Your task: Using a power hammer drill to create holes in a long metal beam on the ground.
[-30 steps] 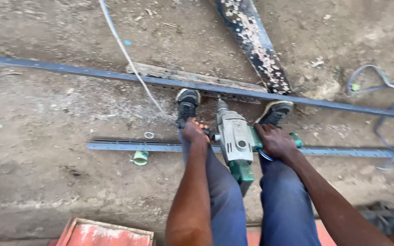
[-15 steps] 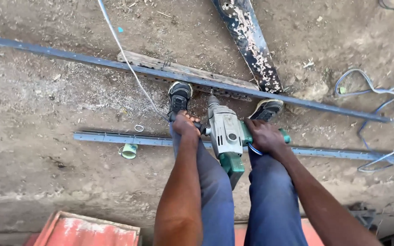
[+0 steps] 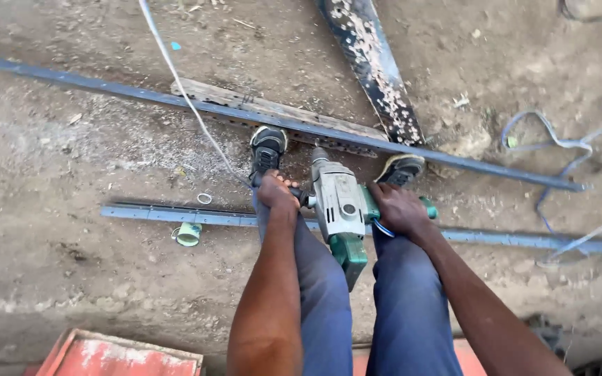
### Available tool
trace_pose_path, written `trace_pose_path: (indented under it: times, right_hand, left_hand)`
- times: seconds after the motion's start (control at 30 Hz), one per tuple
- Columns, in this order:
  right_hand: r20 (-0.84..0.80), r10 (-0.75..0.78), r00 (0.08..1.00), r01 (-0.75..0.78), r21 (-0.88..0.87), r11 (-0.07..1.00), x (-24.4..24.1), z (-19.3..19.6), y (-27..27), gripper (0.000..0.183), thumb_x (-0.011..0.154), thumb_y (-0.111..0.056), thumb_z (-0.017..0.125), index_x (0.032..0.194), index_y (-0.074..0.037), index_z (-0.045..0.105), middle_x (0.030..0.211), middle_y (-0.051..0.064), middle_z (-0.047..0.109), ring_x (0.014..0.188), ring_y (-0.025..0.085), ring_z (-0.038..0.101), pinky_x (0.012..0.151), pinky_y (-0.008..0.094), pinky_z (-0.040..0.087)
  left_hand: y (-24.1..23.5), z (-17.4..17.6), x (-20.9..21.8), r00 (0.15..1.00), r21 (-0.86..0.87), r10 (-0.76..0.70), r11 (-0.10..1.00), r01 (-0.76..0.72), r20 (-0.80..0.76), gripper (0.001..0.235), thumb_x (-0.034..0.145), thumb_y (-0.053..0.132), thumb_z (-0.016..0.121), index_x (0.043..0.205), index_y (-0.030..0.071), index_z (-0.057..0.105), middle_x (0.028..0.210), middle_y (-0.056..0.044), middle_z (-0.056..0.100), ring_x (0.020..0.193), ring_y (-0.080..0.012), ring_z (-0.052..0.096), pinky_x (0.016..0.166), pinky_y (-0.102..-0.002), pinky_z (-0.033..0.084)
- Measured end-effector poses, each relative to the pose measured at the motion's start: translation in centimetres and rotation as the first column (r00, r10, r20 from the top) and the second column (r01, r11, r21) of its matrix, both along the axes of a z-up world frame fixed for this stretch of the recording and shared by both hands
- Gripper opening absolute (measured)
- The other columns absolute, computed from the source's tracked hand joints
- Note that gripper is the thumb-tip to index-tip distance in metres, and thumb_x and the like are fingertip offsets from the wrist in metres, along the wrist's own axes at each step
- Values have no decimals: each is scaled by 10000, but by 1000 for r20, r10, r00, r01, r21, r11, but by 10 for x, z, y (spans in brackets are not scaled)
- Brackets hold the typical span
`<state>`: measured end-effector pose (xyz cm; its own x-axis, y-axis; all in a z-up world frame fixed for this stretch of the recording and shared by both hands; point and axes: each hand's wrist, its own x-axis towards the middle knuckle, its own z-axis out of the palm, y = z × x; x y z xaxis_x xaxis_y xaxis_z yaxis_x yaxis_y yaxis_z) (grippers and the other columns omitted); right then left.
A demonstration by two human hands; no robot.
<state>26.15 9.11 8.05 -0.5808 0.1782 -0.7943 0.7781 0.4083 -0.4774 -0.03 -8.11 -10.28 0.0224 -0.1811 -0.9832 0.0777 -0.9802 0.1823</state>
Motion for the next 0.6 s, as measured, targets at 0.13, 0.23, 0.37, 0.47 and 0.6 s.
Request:
trace_pose_path:
  times: [0.13,0.23,0.37,0.47,0.6]
  right_hand:
    - [-35,-26,999,27,39,999,-3,-8,-7,637,818,-329,612,1375,-30,538,1154,246,691,1043,487,699,782,600,602]
    - [-26,43,999,-40,114,993,17,-22,-19,637,843,-311,543,1433,-75,501,1175,206,697,1042,451,717,787,602,598]
    - [12,14,1000,-15,35,999,-5,-4,-1,670,802,-295,588,1424,-65,497,1138,215,691,1023,497,704,772,622,600]
    - [71,16,997,-19,41,999,3,-8,-6,677,811,-305,570,1448,-101,467,1144,193,690,1014,474,717,774,603,609]
    - [54,11,998,-13,52,999,10,-9,-9,676,816,-314,589,1454,-126,464,1114,167,712,996,459,726,764,611,609]
  left_hand:
    - [-36,-43,10,105,116,-967,135,984,232,454,1101,375,285,1544,284,248,1435,-49,307,1404,-299,291,1187,-645,122]
    - [-2,-15,16,-4,120,-978,22,993,210,411,1084,338,273,1478,225,297,1314,-45,321,1251,-290,329,1086,-620,200]
    - [22,21,4,-156,97,-964,-138,986,216,370,1058,282,255,1377,137,371,1131,-39,342,1022,-275,385,935,-583,318]
    - [31,20,17,-118,109,-955,-91,990,273,351,1052,265,302,1349,103,394,1117,-47,357,1001,-269,407,895,-564,339]
    - [45,14,21,-27,56,-923,-6,998,385,318,1041,225,408,1287,26,444,1084,-63,392,954,-253,456,806,-521,387]
